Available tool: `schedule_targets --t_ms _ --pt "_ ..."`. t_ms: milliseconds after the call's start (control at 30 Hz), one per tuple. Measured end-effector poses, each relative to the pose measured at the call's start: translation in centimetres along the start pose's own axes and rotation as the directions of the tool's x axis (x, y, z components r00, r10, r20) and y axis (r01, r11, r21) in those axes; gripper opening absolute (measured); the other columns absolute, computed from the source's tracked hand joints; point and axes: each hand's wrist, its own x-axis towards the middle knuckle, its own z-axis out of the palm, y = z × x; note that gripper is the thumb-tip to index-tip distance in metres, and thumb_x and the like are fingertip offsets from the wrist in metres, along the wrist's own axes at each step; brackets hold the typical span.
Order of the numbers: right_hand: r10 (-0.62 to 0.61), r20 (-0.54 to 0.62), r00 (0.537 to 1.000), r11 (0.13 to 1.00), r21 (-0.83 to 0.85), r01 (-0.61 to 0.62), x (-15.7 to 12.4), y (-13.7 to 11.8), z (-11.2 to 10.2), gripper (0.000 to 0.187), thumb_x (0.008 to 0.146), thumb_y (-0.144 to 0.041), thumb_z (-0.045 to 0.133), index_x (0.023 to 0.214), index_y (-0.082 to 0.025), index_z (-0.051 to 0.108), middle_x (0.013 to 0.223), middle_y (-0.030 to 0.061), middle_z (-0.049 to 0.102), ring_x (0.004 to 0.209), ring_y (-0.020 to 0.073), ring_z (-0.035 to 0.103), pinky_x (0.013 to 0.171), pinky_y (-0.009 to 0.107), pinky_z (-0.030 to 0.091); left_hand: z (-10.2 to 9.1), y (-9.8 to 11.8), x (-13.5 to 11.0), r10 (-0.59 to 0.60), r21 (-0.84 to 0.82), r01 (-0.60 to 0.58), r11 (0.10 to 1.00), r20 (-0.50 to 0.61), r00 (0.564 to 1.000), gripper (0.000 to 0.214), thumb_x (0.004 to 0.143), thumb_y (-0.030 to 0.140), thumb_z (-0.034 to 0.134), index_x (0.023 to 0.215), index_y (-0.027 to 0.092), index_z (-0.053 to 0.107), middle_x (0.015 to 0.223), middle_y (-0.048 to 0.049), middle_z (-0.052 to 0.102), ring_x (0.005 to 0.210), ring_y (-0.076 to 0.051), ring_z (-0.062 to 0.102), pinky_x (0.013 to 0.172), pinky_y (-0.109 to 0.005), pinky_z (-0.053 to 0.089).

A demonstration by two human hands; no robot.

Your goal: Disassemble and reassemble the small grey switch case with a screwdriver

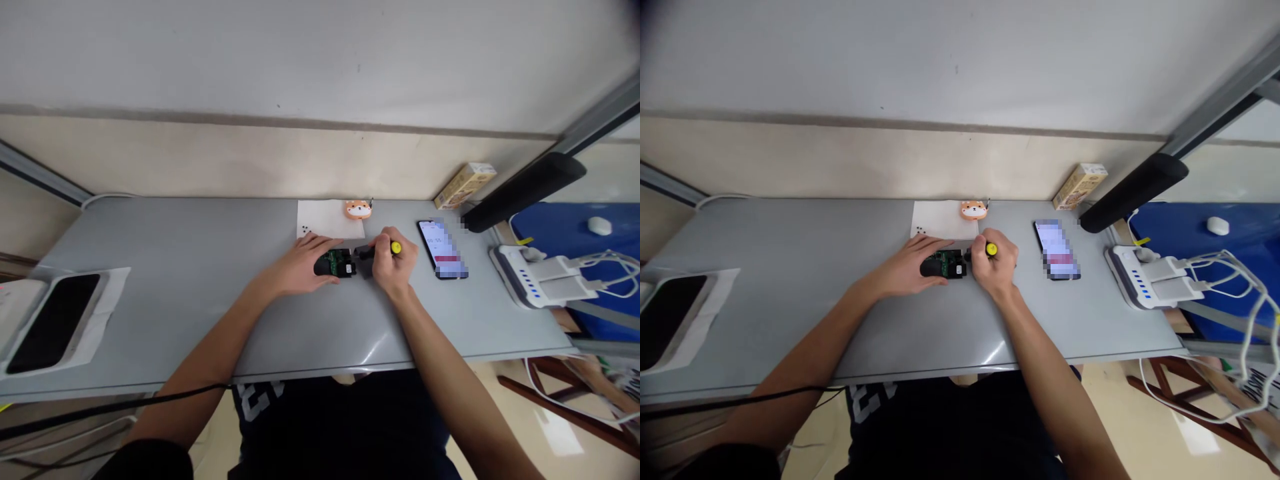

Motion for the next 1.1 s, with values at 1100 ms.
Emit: schedule_targets --t_ms 1100 --pt "0.171 0.518 0.838 0.685 0.549 -0.479 4.8 -0.2 3.2 0.038 0.099 -0.061 0.051 0.115 -0.03 0.064 0.086 0.0023 0.054 0.071 0.0176 0.052 0.066 0.034 0.047 1.0 0.3 0.3 0.108 0.047 -0.105 0.993 -0.074 0.991 0.016 0.093 0.037 0.068 0.103 0.024 0.068 0.136 -0.0064 0.063 0.127 -0.028 0.058 0.109 -0.048 0.044"
